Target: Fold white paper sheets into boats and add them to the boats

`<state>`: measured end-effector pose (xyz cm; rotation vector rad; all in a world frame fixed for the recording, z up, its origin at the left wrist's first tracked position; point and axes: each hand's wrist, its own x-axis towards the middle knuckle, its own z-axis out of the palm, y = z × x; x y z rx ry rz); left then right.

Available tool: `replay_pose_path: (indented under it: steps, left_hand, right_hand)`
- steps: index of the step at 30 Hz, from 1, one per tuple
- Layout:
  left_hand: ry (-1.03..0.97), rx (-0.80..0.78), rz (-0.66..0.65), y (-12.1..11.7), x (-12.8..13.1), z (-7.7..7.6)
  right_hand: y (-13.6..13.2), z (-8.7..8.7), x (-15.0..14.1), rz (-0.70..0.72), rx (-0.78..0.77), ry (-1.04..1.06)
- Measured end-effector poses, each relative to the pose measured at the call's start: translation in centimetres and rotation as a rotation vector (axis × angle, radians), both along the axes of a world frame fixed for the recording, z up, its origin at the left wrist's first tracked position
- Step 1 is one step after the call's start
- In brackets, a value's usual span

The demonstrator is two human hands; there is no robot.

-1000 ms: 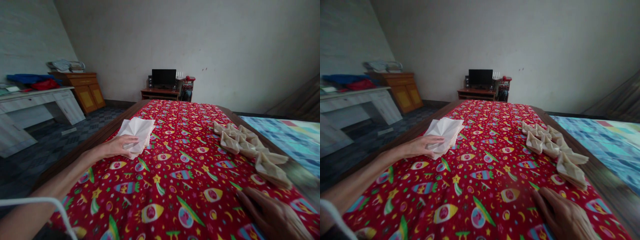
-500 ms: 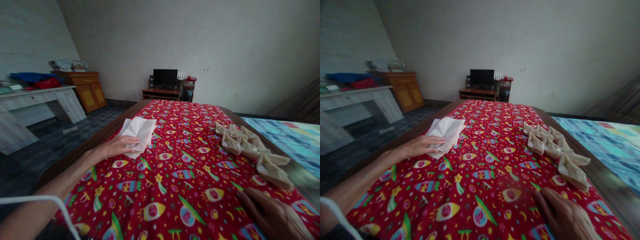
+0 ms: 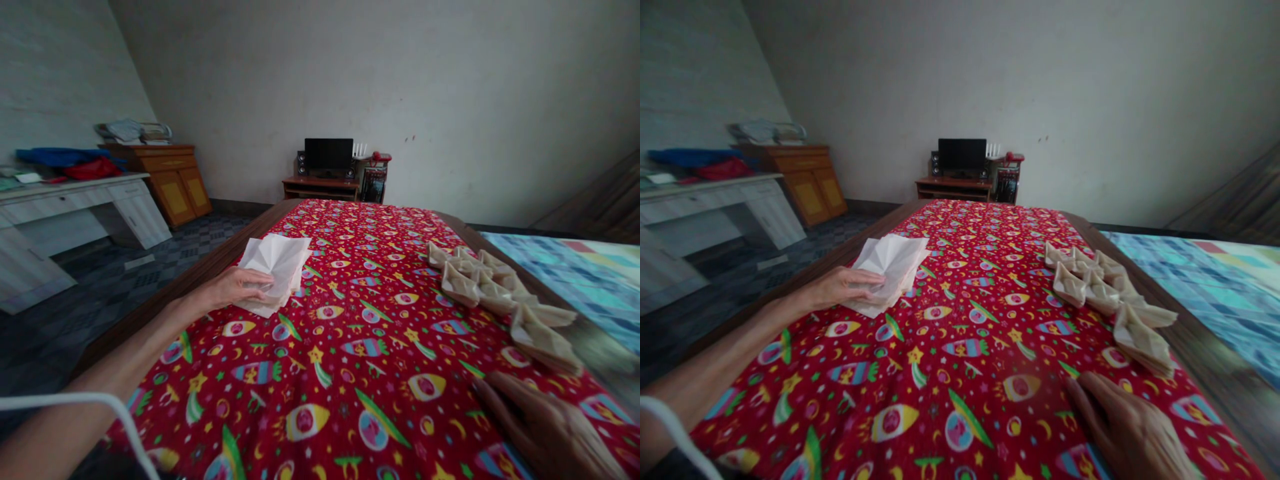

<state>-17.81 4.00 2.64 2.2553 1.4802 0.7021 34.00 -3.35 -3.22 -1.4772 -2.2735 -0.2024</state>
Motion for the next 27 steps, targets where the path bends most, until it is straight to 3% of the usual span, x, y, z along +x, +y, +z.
replay_pose_path:
  steps: [3,7,12,15,17,22,27]
  left_hand:
    - [0.058,0.123,-0.040,0.0,0.1,-0.7]
    - [0.141,0.440,0.017,-0.6,0.9,-1.2]
    - [0.232,0.711,0.052,-2.0,4.2,1.0]
    - [0.315,0.714,-0.066,-3.3,7.8,2.3]
    - [0.386,0.697,-0.131,-4.1,10.7,2.3]
    - [0.474,0.705,-0.336,-5.5,16.9,0.4]
    - [0.515,0.703,-0.459,-5.9,20.1,-1.1]
  right_hand:
    - [0.0,-0.1,0.0,-0.003,-0.002,-0.014]
    - [0.0,0.2,-0.1,0.031,0.045,-0.027]
    - [0.0,1.0,-0.5,0.085,0.080,-0.021]
    - [0.0,1.0,-0.5,0.087,0.076,-0.011]
    - [0.1,0.9,-0.6,0.100,0.056,0.006]
    - [0.3,1.7,-3.0,0.189,0.063,0.037]
    - [1.0,2.9,-7.5,0.265,0.112,-0.034]
